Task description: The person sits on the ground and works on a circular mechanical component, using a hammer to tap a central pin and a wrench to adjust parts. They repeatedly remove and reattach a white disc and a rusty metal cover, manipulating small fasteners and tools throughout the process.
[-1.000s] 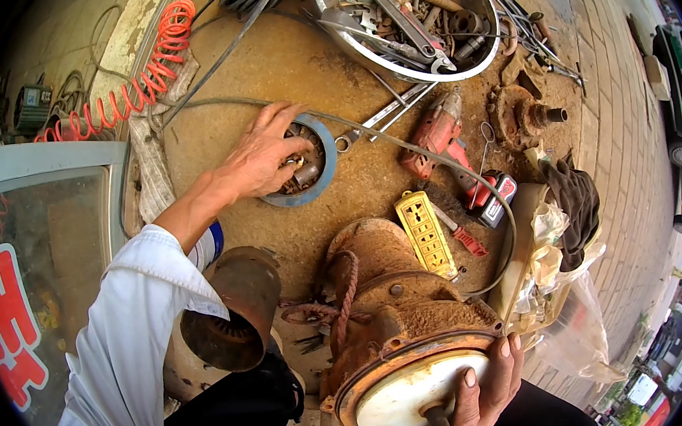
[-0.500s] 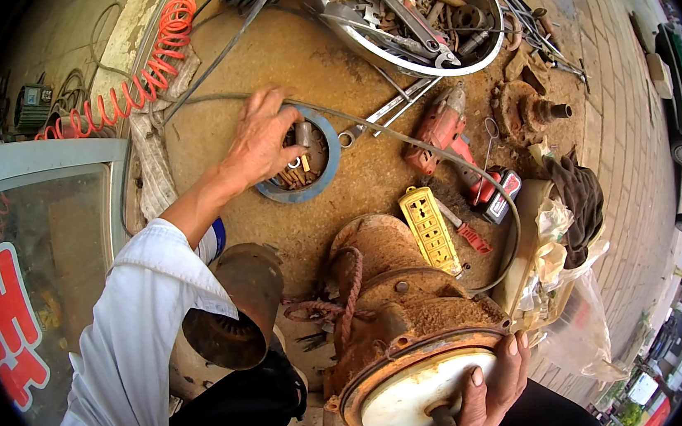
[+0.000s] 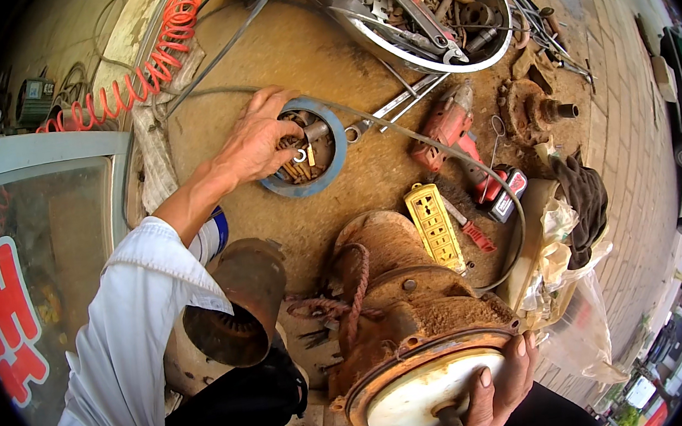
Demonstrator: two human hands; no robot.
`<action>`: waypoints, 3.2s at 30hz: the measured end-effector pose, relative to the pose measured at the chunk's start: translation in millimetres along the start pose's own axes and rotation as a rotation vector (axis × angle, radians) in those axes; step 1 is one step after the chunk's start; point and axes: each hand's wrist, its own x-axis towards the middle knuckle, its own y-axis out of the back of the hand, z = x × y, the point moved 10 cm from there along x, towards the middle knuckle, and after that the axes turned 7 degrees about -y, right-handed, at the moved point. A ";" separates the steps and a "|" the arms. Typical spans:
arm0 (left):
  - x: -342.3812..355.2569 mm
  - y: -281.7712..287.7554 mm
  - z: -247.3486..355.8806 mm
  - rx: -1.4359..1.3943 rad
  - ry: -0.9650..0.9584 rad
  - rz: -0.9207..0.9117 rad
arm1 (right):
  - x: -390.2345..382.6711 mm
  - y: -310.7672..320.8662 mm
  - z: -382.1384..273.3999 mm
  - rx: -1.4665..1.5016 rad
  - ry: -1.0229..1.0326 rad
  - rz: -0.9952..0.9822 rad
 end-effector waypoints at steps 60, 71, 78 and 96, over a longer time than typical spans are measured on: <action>-41.3 29.0 -89.8 -0.675 0.805 0.373 | -0.1 -15.8 -55.2 -0.277 0.422 -0.154; 113.1 162.9 146.7 -0.506 -0.237 0.143 | 0.9 -16.4 -54.2 -0.247 0.427 -0.156; 4.3 10.7 -13.9 -0.161 0.374 -0.250 | -1.9 -14.8 -50.3 -0.250 0.386 -0.128; -16.6 0.3 -32.0 -0.048 0.423 0.032 | -3.3 -9.5 -35.4 -0.221 0.352 -0.113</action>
